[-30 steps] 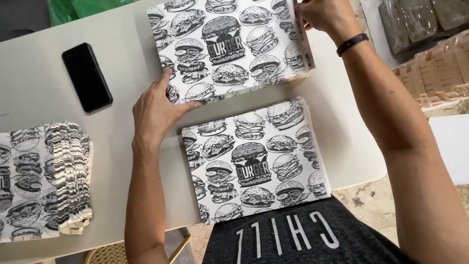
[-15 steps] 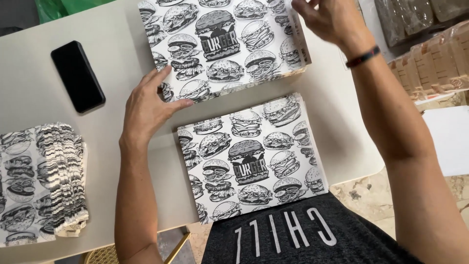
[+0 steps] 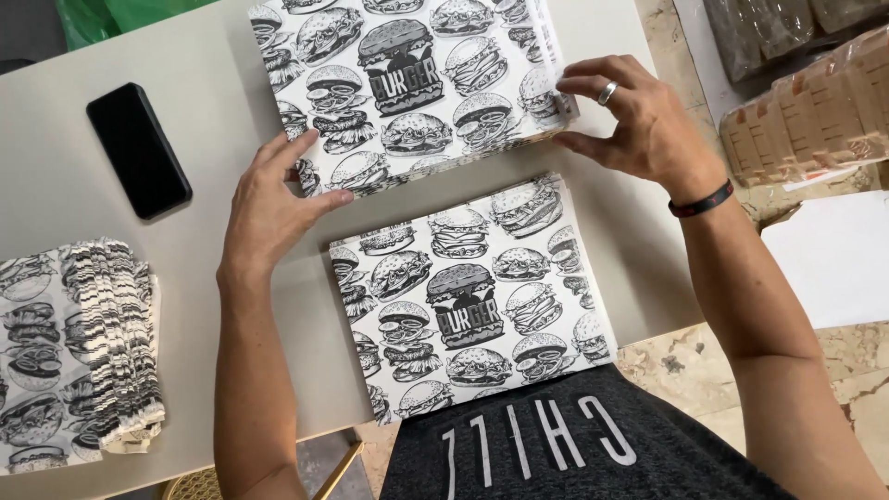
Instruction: Folding printed paper sheets into a specific rectangular shape on a table.
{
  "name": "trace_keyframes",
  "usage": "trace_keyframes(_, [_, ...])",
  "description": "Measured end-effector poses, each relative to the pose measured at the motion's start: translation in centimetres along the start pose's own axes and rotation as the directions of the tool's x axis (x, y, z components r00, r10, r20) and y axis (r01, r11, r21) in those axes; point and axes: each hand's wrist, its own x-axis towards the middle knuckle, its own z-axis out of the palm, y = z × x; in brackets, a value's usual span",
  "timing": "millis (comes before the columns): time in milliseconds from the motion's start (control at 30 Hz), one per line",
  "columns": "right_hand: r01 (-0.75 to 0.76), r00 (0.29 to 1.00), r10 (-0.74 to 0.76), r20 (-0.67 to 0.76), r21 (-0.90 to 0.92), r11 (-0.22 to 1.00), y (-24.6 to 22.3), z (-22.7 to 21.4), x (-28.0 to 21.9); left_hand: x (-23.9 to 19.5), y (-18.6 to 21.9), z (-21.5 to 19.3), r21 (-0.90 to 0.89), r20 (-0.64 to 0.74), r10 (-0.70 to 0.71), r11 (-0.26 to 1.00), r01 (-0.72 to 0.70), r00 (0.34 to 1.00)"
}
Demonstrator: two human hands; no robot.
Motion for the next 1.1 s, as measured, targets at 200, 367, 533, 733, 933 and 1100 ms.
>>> trace_keyframes(200, [-0.004,0.999,0.006,-0.046,0.028,1.0,-0.2,0.8,-0.3,0.0,0.1,-0.1,0.021,-0.004,0.018,1.0,-0.018,1.0])
trace_keyframes(367, [-0.045,0.997,0.05,-0.052,0.085,0.995,-0.1,1.1,-0.7,0.1,-0.1,0.1,0.04,-0.01,0.02,0.999,-0.019,1.0])
trace_keyframes(533, [-0.034,0.997,0.046,-0.063,0.18,0.983,0.1,1.1,-0.6,0.2,-0.2,0.1,0.044,-0.023,0.044,0.998,-0.043,0.999])
trace_keyframes(733, [-0.04,0.997,0.055,-0.058,0.235,0.971,0.2,0.9,-0.2,0.2,-0.2,0.2,0.043,-0.028,0.042,0.998,-0.041,0.999])
trace_keyframes(933, [-0.038,0.997,0.053,-0.061,0.219,0.975,0.2,0.8,-0.1,0.4,-0.5,0.4,0.056,-0.038,0.058,0.997,-0.056,0.998])
trace_keyframes(1100, [-0.033,0.997,0.046,-0.055,0.21,0.977,0.1,0.9,-0.1,0.3,-0.5,0.4,0.061,-0.043,0.049,0.997,-0.046,0.998])
